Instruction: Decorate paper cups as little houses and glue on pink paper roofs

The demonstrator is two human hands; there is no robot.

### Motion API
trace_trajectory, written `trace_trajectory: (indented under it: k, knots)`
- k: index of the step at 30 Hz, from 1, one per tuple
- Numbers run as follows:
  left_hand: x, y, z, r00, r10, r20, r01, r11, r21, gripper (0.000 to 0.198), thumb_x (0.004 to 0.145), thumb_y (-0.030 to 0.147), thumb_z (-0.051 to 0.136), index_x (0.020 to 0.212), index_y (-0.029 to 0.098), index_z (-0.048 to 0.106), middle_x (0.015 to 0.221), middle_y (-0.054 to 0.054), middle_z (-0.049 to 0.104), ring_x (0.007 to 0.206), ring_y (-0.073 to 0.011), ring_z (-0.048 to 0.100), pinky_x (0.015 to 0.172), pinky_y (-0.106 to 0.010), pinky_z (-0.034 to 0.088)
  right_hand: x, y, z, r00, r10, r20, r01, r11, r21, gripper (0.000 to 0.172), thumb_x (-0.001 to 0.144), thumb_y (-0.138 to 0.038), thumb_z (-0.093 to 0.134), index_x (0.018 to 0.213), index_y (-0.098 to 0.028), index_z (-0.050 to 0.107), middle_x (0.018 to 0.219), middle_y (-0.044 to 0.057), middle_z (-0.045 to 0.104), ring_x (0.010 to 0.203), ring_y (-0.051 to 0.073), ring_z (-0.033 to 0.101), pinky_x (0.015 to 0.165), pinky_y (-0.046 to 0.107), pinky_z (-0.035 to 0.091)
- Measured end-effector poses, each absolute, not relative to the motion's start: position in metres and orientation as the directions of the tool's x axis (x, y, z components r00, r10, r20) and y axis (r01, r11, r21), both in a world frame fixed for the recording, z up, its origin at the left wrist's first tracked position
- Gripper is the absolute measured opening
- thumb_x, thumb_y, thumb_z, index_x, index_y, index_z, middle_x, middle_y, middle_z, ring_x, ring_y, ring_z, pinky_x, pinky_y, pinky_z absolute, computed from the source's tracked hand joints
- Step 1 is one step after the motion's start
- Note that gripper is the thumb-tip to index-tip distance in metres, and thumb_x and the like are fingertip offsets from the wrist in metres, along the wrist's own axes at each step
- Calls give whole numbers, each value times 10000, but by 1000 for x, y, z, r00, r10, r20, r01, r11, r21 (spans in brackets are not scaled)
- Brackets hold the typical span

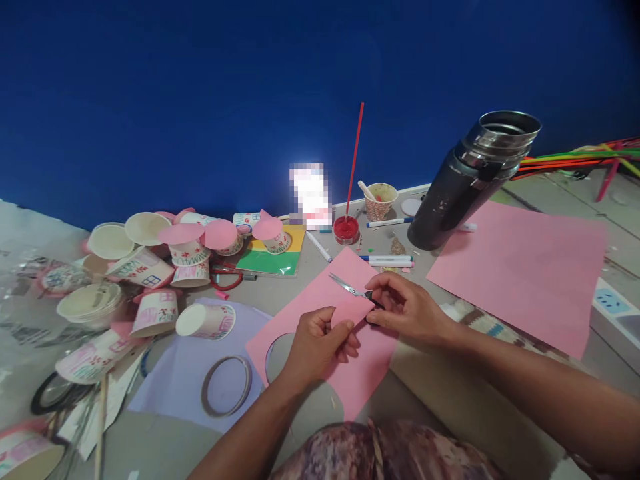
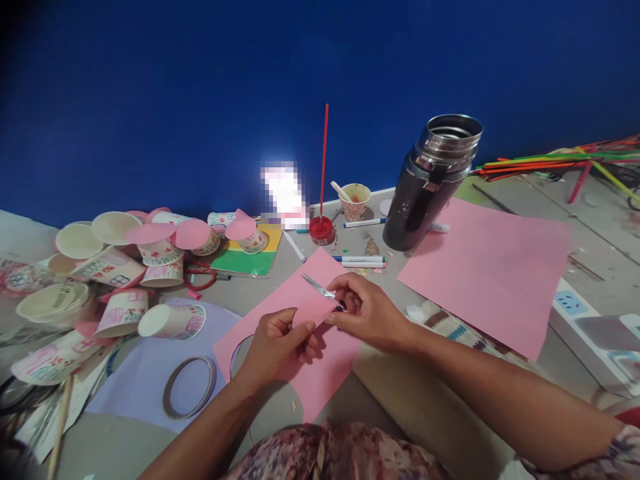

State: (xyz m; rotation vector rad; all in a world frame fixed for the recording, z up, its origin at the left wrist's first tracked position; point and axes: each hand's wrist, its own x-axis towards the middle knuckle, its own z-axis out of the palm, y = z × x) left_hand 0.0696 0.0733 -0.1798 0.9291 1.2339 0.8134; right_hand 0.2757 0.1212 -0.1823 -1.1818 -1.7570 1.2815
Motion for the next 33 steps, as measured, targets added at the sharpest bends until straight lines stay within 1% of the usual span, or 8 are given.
trace_trajectory:
  k: [5,11,15,20,23,27,30,33]
  knots:
    - [70,72,-178,165,921,-354,2,358,934,402,807,520,784,813,133,679,662,-62,729,467,-148,657,433,-227,495,279,126,-188,-454,856,248,329,420,-846,89,861,-280,741,884,-219,679,786,13,589,706,163,527,656,293,450]
    - [67,72,-182,259,907,-332,-190,384,903,636,898,728,573,1088,128,671,697,-60,726,456,-180,678,391,-242,470,280,125,-196,-472,815,336,307,509,-804,59,891,-198,691,849,-236,676,884,53,652,811,201,601,708,325,484]
    - [66,74,-183,264,879,-397,-219,456,862,490,825,548,753,1081,144,646,590,-2,674,430,-196,672,385,-244,478,279,124,-198,-474,783,402,293,571,-767,129,880,-146,641,801,-245,666,921,64,688,901,229,643,798,365,500]
    - [69,72,-179,290,884,-368,-195,431,881,490,793,457,792,1135,154,617,618,28,647,414,-170,659,365,-210,419,278,122,-195,-456,811,367,311,532,-788,103,864,-183,641,777,-237,638,874,57,695,813,211,625,750,345,484]
    - [72,71,-179,226,908,-353,-135,388,912,488,771,378,799,1169,175,603,718,40,649,392,-104,607,353,-181,338,278,120,-191,-417,888,195,339,351,-873,38,886,-239,629,881,-216,658,803,29,677,689,175,586,659,310,450]
    - [75,67,-180,148,952,-268,8,270,963,328,822,349,727,1091,178,649,740,39,621,432,-77,576,431,-201,414,279,117,-185,-434,901,-19,268,109,-957,250,935,-389,619,1060,-181,679,820,21,700,686,162,610,619,275,447]
    - [77,64,-179,157,965,-209,119,192,974,260,903,406,607,925,162,695,718,16,589,524,-98,569,492,-222,435,277,115,-183,-459,887,40,320,208,-924,214,897,-387,663,881,-178,700,751,7,689,656,140,557,597,254,400]
    - [78,63,-178,132,983,-125,210,95,973,237,873,343,574,774,158,683,647,22,551,574,-100,486,540,-226,399,274,112,-185,-463,878,122,340,303,-890,216,877,-333,655,731,-174,665,648,-13,641,599,117,500,566,245,353]
